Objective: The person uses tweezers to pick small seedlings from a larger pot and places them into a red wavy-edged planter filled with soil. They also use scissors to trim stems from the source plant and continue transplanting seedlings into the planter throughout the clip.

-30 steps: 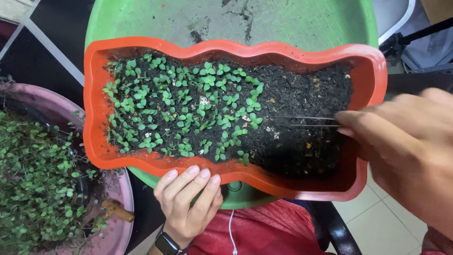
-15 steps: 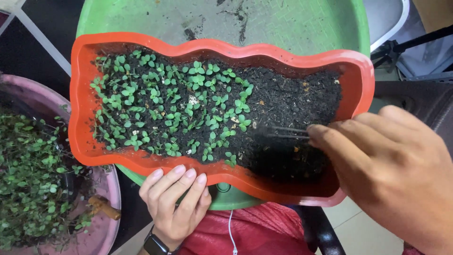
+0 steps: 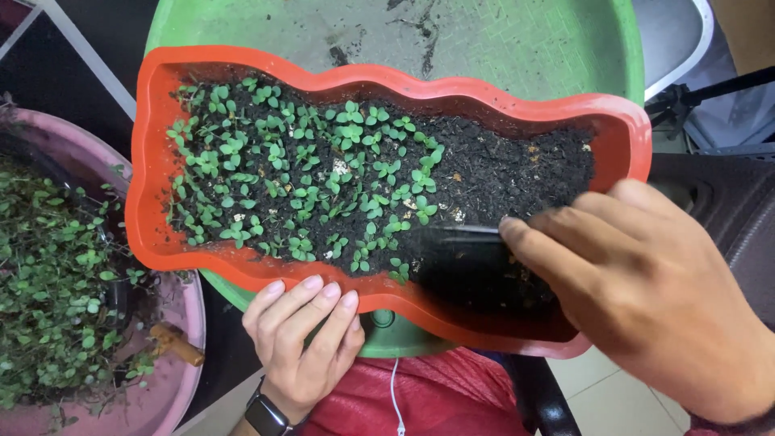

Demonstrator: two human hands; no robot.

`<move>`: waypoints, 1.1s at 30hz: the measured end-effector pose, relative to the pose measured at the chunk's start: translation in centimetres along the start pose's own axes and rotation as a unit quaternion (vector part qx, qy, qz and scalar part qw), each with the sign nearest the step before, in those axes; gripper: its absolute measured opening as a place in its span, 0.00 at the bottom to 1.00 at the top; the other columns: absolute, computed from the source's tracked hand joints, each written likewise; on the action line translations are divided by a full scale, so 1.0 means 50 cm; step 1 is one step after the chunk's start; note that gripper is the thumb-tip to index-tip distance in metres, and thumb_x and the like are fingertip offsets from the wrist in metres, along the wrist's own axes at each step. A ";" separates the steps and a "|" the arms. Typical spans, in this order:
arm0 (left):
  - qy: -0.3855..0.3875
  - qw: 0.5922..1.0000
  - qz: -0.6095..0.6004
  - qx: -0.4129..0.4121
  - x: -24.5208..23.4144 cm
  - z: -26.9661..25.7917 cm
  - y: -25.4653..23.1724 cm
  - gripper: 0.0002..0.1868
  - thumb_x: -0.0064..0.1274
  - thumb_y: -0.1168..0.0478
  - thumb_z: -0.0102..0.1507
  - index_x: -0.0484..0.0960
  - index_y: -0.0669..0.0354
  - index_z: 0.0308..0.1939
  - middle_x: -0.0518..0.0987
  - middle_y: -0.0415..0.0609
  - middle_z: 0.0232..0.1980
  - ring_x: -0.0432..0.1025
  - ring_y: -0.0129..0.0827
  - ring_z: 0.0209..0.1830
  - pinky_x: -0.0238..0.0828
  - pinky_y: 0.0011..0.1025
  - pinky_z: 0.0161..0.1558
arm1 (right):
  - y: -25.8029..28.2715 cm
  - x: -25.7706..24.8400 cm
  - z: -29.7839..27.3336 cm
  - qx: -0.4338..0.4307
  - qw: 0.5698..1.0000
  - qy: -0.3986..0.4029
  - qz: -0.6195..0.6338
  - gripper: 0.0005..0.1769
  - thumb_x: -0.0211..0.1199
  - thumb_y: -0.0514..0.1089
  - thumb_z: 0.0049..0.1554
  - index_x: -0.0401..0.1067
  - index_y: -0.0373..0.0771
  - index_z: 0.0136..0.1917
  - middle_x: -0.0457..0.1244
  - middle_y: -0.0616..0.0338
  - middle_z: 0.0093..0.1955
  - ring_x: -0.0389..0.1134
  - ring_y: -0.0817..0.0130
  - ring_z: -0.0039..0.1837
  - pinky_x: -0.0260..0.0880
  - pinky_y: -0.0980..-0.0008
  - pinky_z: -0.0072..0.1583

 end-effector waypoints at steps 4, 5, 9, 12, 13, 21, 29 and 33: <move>-0.004 1.000 0.001 0.002 -0.001 0.001 0.000 0.08 0.54 0.59 0.68 0.85 0.53 0.48 0.80 0.45 0.50 0.76 0.38 0.54 0.66 0.44 0.63 | -0.017 -0.002 -0.003 0.033 0.999 0.014 0.004 0.11 0.57 0.32 0.62 0.76 0.38 0.56 0.68 0.59 0.48 0.65 0.54 0.40 0.59 0.56 0.43; -0.002 1.000 -0.001 0.002 -0.001 0.000 0.001 0.08 0.54 0.59 0.68 0.85 0.53 0.48 0.80 0.44 0.51 0.76 0.38 0.54 0.66 0.44 0.63 | -0.017 -0.005 -0.006 0.033 0.999 0.002 0.013 0.11 0.54 0.32 0.63 0.74 0.35 0.56 0.68 0.58 0.47 0.64 0.53 0.41 0.58 0.54 0.44; -0.003 1.000 -0.003 0.000 0.001 -0.003 0.001 0.07 0.55 0.60 0.68 0.85 0.52 0.49 0.80 0.44 0.51 0.76 0.38 0.55 0.66 0.44 0.63 | -0.007 -0.009 0.002 0.014 0.998 -0.021 0.056 0.12 0.54 0.30 0.63 0.72 0.33 0.59 0.69 0.53 0.52 0.63 0.52 0.40 0.58 0.53 0.44; 0.003 1.000 -0.006 0.001 -0.002 0.003 0.001 0.07 0.55 0.59 0.68 0.85 0.52 0.49 0.80 0.44 0.51 0.75 0.37 0.55 0.66 0.43 0.63 | -0.023 0.016 -0.003 0.019 1.000 0.022 0.006 0.12 0.54 0.30 0.62 0.75 0.37 0.56 0.67 0.60 0.46 0.64 0.56 0.42 0.56 0.56 0.44; 0.003 1.000 -0.007 0.001 -0.002 0.003 0.000 0.07 0.55 0.59 0.68 0.85 0.52 0.49 0.80 0.44 0.51 0.75 0.37 0.55 0.66 0.43 0.63 | -0.020 0.012 -0.005 0.019 1.000 0.022 0.006 0.12 0.54 0.30 0.62 0.75 0.37 0.56 0.67 0.60 0.46 0.64 0.56 0.42 0.56 0.56 0.44; -0.006 1.000 -0.005 0.006 0.000 -0.002 0.002 0.08 0.55 0.60 0.68 0.85 0.53 0.49 0.80 0.44 0.51 0.76 0.38 0.55 0.67 0.44 0.63 | -0.024 0.025 0.004 -0.003 0.998 0.059 -0.023 0.14 0.55 0.30 0.57 0.74 0.41 0.54 0.65 0.62 0.43 0.62 0.54 0.40 0.55 0.55 0.46; -0.001 1.000 -0.006 0.006 0.000 -0.007 0.002 0.08 0.54 0.59 0.69 0.85 0.52 0.50 0.80 0.44 0.53 0.75 0.39 0.56 0.66 0.44 0.64 | -0.040 0.020 -0.011 0.032 0.999 0.035 -0.006 0.12 0.55 0.34 0.63 0.74 0.41 0.57 0.68 0.63 0.48 0.66 0.56 0.45 0.57 0.54 0.50; -0.004 1.000 -0.007 0.004 0.001 -0.007 0.002 0.09 0.54 0.59 0.69 0.85 0.53 0.50 0.80 0.45 0.53 0.75 0.39 0.56 0.67 0.44 0.64 | -0.050 0.008 -0.024 0.045 0.999 0.003 0.004 0.12 0.56 0.32 0.64 0.74 0.42 0.58 0.70 0.64 0.51 0.68 0.55 0.47 0.55 0.54 0.49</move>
Point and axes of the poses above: each hand's wrist, its own z-axis towards the middle knuckle, its own x-axis out of the palm, y = z × x, the point moved 4 cm from there along z, towards the middle knuckle
